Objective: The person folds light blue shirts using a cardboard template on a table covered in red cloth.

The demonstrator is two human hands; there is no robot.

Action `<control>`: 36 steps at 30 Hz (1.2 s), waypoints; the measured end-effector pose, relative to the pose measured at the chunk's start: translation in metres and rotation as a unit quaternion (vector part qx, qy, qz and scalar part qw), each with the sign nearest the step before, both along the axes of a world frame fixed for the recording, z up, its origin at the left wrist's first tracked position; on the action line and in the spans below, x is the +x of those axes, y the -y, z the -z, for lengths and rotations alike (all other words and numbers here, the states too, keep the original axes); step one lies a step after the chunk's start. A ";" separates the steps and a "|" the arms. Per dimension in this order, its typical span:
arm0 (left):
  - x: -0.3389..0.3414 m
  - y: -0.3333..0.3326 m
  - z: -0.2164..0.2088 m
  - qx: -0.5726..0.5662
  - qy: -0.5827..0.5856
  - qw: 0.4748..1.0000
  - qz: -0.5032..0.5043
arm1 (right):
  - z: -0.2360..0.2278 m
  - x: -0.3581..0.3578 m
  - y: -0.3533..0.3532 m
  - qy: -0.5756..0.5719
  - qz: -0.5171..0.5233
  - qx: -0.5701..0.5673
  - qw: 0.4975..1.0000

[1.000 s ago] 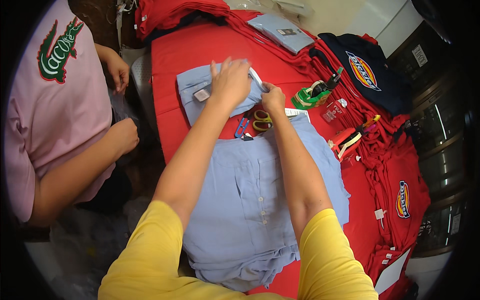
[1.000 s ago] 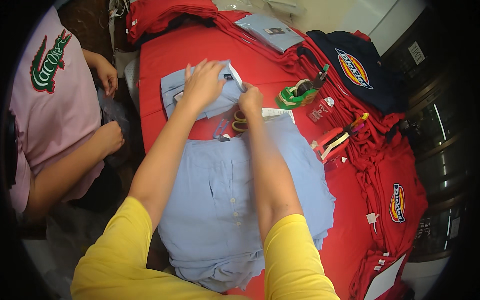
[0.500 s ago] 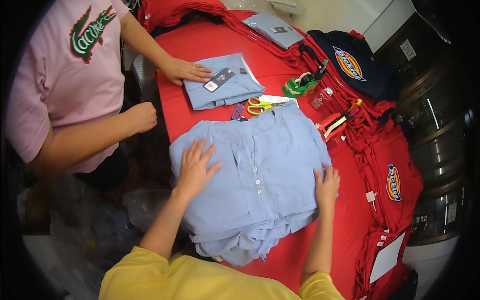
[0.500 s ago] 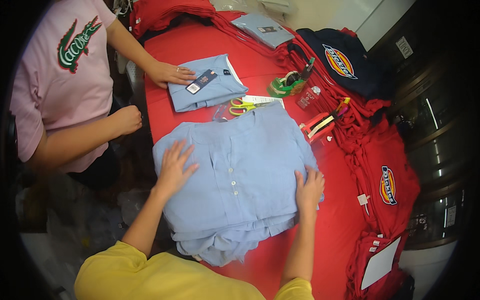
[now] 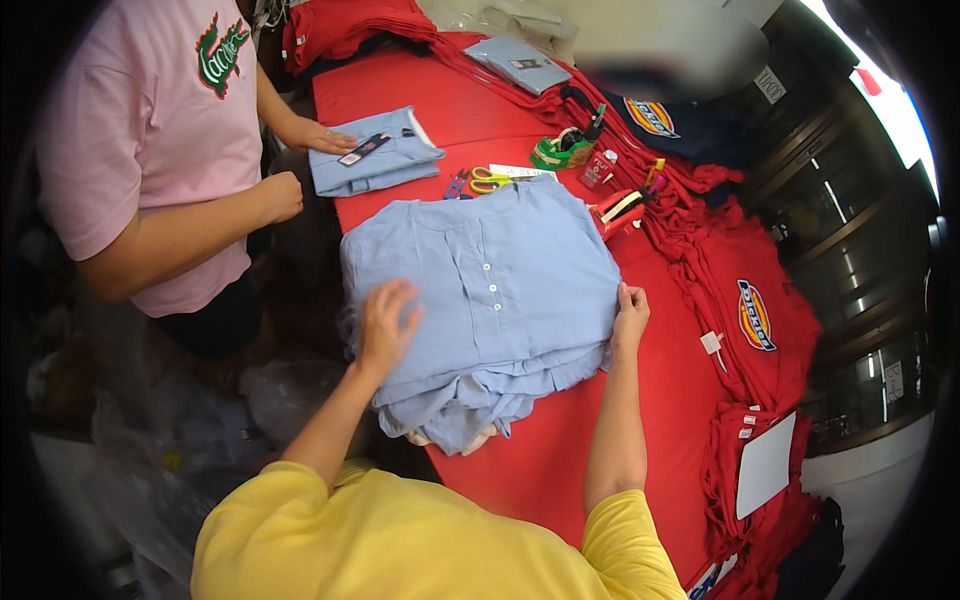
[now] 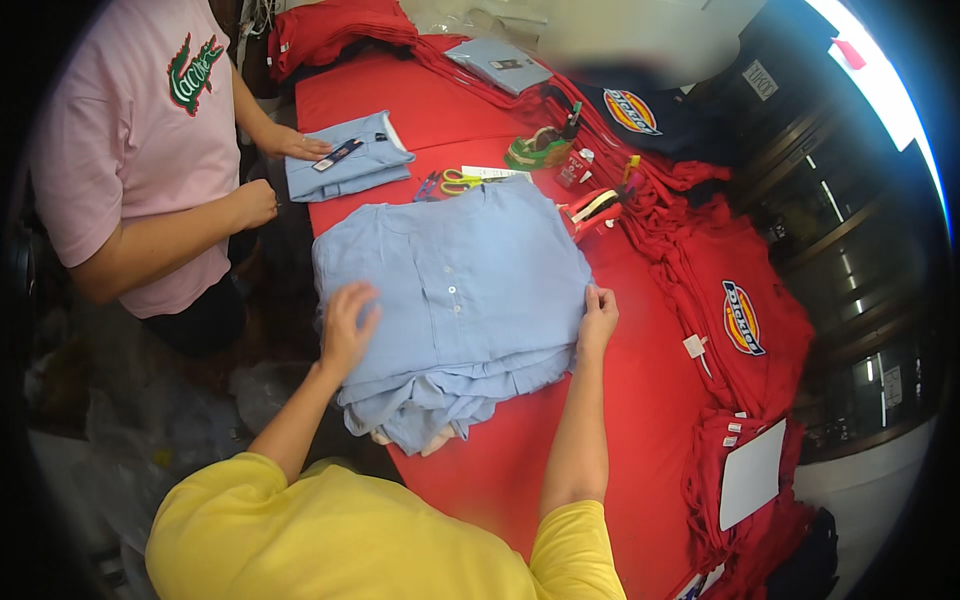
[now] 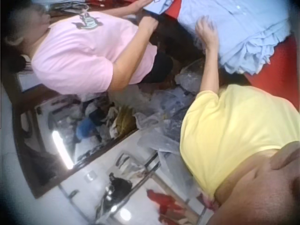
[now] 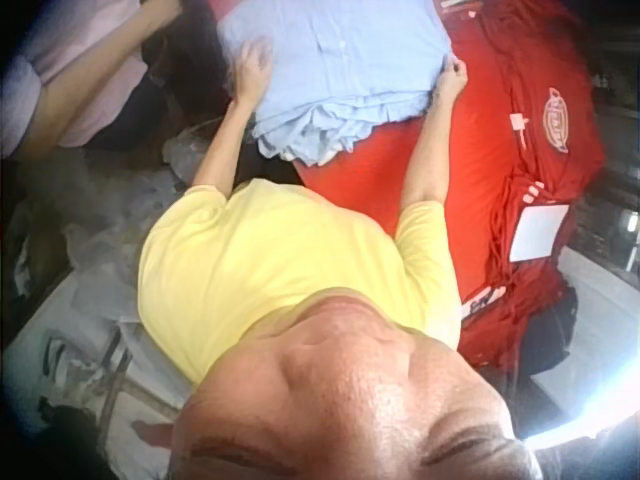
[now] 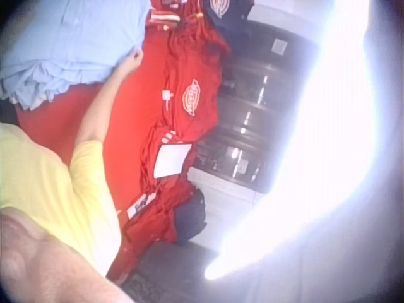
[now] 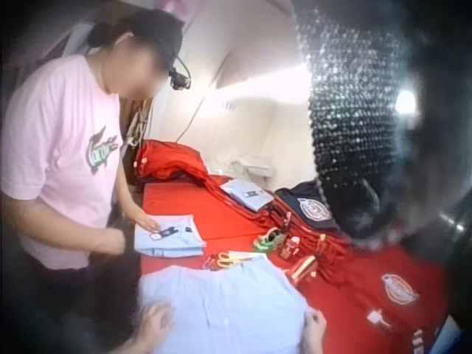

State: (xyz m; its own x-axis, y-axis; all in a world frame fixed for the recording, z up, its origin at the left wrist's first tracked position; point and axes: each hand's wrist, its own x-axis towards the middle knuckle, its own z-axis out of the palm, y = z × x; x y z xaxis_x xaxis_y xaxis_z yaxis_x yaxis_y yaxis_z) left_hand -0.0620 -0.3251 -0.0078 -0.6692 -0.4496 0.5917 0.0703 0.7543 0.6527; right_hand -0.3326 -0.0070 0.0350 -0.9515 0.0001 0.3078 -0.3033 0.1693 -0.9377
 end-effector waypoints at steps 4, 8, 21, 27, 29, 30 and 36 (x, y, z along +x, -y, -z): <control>0.042 -0.052 -0.021 -0.138 0.042 0.988 0.060 | -0.056 0.048 0.008 -0.100 0.050 0.104 0.988; 0.039 -0.045 -0.015 -0.066 0.045 0.993 0.089 | -0.061 0.071 -0.018 -0.080 0.035 0.158 0.984; -0.007 -0.001 -0.028 0.017 0.061 0.992 -0.105 | -0.130 0.072 0.032 -0.258 -0.157 0.359 0.883; -0.052 0.014 -0.006 0.128 0.169 0.971 -0.110 | -0.022 -0.039 0.062 -0.154 -0.137 0.437 0.875; -0.056 0.039 0.012 0.103 0.133 0.982 -0.088 | -0.033 -0.054 0.064 -0.215 -0.100 0.372 0.897; -0.057 0.050 0.018 0.080 0.122 0.987 -0.068 | -0.050 -0.057 0.060 -0.261 -0.083 0.345 0.898; -0.066 0.020 -0.078 0.078 0.031 0.996 0.009 | -0.182 -0.025 -0.027 -0.296 -0.048 0.264 0.917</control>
